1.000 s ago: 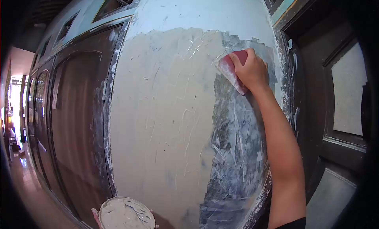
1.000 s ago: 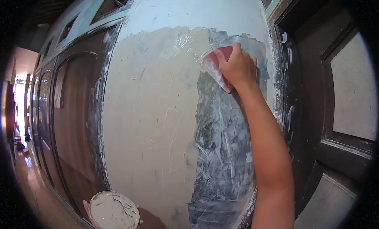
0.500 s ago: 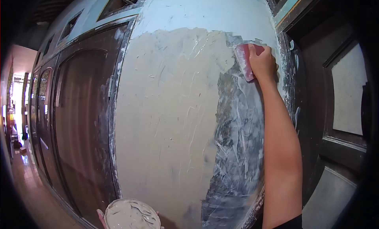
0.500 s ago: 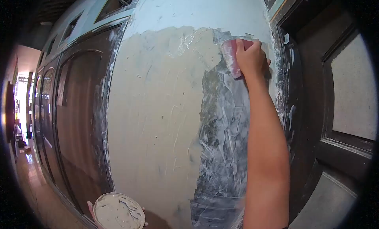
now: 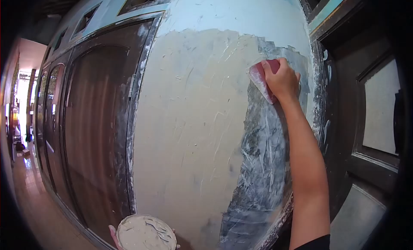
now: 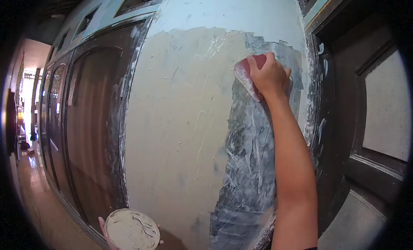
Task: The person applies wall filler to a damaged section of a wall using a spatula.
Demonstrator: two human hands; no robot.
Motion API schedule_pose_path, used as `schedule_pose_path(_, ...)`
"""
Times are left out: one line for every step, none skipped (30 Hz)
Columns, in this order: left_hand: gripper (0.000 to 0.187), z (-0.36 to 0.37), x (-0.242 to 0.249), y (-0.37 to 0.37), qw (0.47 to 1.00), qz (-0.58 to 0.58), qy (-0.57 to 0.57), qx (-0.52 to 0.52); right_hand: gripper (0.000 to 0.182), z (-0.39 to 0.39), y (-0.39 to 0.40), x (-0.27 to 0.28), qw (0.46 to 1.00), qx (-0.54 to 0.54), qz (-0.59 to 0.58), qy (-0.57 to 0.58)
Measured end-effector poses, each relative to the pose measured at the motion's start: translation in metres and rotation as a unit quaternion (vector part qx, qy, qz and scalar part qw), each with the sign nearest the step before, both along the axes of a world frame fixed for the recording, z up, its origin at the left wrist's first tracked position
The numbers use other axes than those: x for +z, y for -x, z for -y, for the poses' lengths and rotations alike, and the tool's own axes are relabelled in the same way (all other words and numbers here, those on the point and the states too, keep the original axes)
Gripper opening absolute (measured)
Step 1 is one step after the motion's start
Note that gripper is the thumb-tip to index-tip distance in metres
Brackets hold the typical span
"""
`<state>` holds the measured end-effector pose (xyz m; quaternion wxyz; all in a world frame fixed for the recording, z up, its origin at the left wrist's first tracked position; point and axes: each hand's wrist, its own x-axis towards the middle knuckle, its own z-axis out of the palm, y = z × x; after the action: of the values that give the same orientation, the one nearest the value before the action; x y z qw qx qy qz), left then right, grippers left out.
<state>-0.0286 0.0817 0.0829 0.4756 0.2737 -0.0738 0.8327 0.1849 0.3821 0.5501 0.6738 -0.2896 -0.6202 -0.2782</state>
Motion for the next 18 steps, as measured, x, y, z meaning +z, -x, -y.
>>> schedule_pose_path(0.103,0.000,0.000,0.001,1.000,0.000,-0.002,0.002,0.065,-0.005,-0.002,0.005,1.000,0.001,0.000,-0.001)
schedule_pose_path(0.103,0.001,0.000,0.002,1.000,-0.001,-0.002,0.003,0.065,-0.014,-0.009,0.015,0.997,-0.026,-0.074,0.012)
schedule_pose_path(0.103,0.003,0.000,0.003,1.000,-0.002,-0.002,0.004,0.065,-0.017,-0.017,0.022,0.987,-0.053,-0.147,0.026)
schedule_pose_path(0.103,0.005,-0.001,0.005,1.000,-0.002,-0.002,0.006,0.066,-0.019,-0.028,0.028,0.980,-0.026,-0.182,0.079)
schedule_pose_path(0.103,0.007,-0.002,0.006,1.000,-0.002,-0.001,0.007,0.067,-0.016,-0.033,0.028,0.974,-0.004,-0.209,0.087)
schedule_pose_path(0.103,0.010,-0.004,0.007,1.000,-0.001,0.000,0.008,0.066,-0.016,-0.031,0.026,0.978,0.008,-0.196,0.066)
schedule_pose_path(0.103,0.011,-0.005,0.007,1.000,0.000,0.000,0.008,0.065,-0.014,-0.029,0.024,0.982,0.020,-0.183,0.044)
schedule_pose_path(0.103,0.012,-0.006,0.007,1.000,0.000,-0.001,0.008,0.064,-0.009,-0.023,0.019,0.990,0.025,-0.135,0.029)
schedule_pose_path(0.103,0.012,-0.007,0.007,1.000,0.001,-0.005,0.008,0.063,-0.003,-0.012,0.014,0.996,0.031,-0.087,0.013)
schedule_pose_path(0.103,0.012,-0.006,0.007,1.000,0.000,-0.009,0.010,0.063,0.003,-0.002,0.008,0.998,0.026,-0.057,0.005)
schedule_pose_path(0.103,0.013,-0.005,0.006,1.000,-0.001,-0.011,0.011,0.064,0.002,0.004,0.008,0.999,0.022,-0.016,0.028)
schedule_pose_path(0.103,0.015,-0.003,0.004,1.000,-0.004,-0.014,0.013,0.065,0.005,0.002,0.009,0.998,0.015,-0.040,0.045)
schedule_pose_path(0.104,0.018,-0.001,0.001,0.998,0.021,0.038,0.051,0.067,0.008,0.001,0.010,0.996,0.008,-0.065,0.063)
schedule_pose_path(0.104,0.021,0.000,0.000,0.991,0.047,0.091,0.089,0.068,0.006,-0.006,0.012,0.990,0.013,-0.118,0.072)
schedule_pose_path(0.104,0.021,0.000,0.002,0.991,0.044,0.088,0.091,0.069,0.002,-0.018,0.017,0.982,0.017,-0.171,0.081)
schedule_pose_path(0.104,0.022,-0.001,0.004,0.997,0.004,0.039,0.064,0.072,-0.015,-0.027,0.024,0.974,-0.015,-0.206,0.090)
schedule_pose_path(0.104,0.022,-0.003,0.005,0.999,-0.035,-0.009,0.036,0.072,-0.020,-0.033,0.023,0.974,-0.015,-0.206,0.091)
schedule_pose_path(0.104,0.022,-0.004,0.006,0.999,-0.033,-0.007,0.036,0.074,-0.025,-0.038,0.020,0.975,0.008,-0.211,0.069)
